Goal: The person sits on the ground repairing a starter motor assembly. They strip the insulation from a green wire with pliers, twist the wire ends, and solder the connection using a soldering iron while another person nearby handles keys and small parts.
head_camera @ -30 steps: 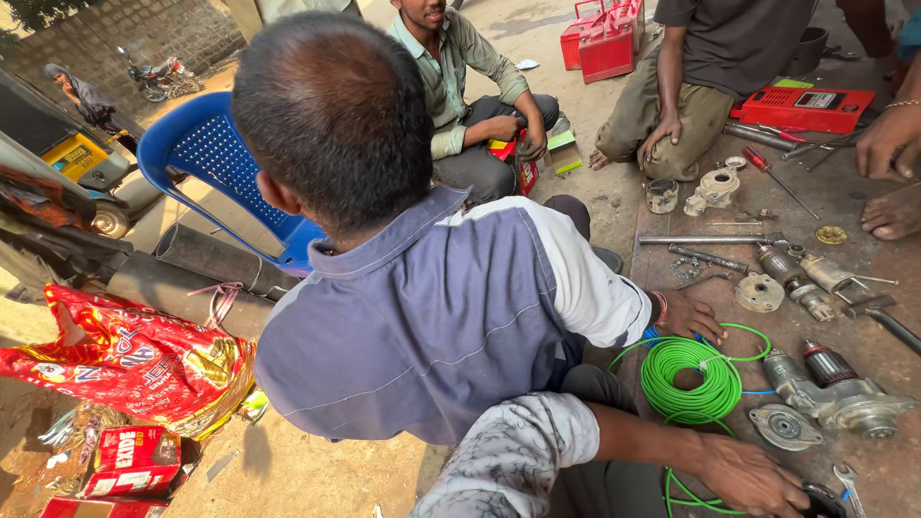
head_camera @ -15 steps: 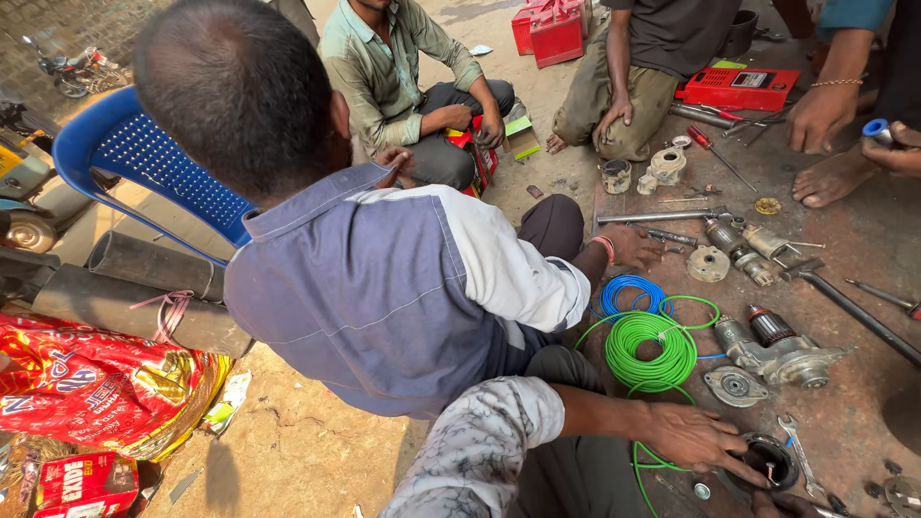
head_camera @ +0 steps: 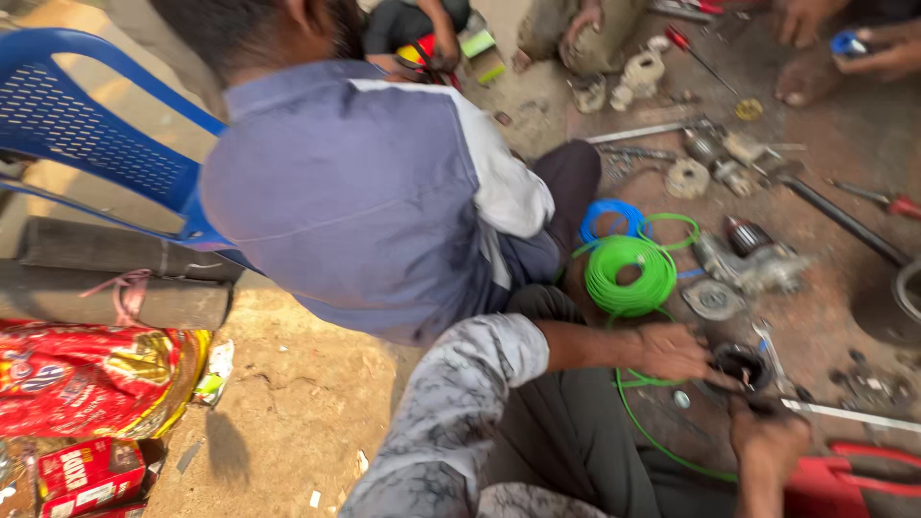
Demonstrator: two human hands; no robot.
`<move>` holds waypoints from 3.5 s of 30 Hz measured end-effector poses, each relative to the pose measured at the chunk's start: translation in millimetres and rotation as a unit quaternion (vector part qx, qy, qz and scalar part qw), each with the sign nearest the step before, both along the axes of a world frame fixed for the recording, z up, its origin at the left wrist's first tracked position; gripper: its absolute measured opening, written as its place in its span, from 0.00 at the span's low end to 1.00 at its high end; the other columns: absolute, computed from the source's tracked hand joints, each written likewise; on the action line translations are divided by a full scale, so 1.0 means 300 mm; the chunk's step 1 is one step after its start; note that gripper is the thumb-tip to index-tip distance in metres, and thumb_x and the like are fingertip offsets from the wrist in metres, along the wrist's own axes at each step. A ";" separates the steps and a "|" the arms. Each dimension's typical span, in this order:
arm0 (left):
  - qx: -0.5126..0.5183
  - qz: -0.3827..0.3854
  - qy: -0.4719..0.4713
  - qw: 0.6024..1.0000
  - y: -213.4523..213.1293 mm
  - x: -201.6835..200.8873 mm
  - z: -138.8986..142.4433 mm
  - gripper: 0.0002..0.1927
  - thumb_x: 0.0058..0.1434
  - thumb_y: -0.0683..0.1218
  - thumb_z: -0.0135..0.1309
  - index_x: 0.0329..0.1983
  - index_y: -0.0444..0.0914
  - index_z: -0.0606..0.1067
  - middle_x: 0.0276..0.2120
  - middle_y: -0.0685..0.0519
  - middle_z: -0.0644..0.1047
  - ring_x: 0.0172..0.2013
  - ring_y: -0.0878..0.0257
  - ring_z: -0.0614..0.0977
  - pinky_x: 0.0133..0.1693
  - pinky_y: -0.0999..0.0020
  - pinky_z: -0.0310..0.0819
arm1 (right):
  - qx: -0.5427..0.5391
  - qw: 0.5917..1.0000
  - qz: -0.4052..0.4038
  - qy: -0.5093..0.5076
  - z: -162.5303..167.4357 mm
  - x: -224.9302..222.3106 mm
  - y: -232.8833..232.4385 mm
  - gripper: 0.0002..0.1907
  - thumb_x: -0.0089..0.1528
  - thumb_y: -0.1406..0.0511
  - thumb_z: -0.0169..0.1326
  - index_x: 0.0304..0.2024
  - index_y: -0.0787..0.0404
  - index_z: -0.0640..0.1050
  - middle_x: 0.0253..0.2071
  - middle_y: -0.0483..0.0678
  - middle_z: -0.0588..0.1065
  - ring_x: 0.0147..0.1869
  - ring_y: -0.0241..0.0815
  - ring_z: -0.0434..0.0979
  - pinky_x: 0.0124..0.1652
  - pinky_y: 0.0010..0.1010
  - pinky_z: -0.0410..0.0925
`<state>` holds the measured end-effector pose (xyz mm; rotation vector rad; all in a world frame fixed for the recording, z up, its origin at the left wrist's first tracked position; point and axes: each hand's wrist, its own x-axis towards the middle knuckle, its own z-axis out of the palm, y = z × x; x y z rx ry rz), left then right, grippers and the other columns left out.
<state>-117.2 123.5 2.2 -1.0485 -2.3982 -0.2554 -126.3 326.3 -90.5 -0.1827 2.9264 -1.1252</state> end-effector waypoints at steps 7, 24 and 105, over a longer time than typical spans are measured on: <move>-0.226 0.069 -0.086 0.968 0.001 -0.006 -0.181 0.40 0.55 0.47 0.49 0.74 0.63 0.61 0.21 0.57 0.79 0.28 0.60 0.82 0.32 0.64 0.75 | -0.184 0.983 -0.014 -0.011 -0.028 0.041 0.055 0.07 0.61 0.67 0.61 0.36 0.68 0.83 0.29 0.51 0.81 0.32 0.38 0.81 0.36 0.32 0.72; 0.075 0.127 -0.286 0.947 -0.037 0.034 -0.070 0.34 0.56 0.47 0.61 0.68 0.46 0.70 0.31 0.44 0.81 0.31 0.44 0.84 0.33 0.48 0.77 | -0.156 0.983 -0.080 -0.052 0.071 0.034 -0.032 0.05 0.56 0.70 0.63 0.33 0.68 0.84 0.25 0.50 0.81 0.27 0.34 0.80 0.33 0.28 0.72; 0.765 0.117 -0.536 0.338 0.122 0.418 0.176 0.19 0.66 0.37 0.51 0.60 0.29 0.77 0.23 0.62 0.67 0.21 0.76 0.64 0.21 0.77 0.53 | -0.089 0.974 0.102 0.179 0.543 0.341 -0.033 0.08 0.65 0.74 0.61 0.46 0.67 0.77 0.36 0.52 0.73 0.33 0.47 0.74 0.34 0.34 0.68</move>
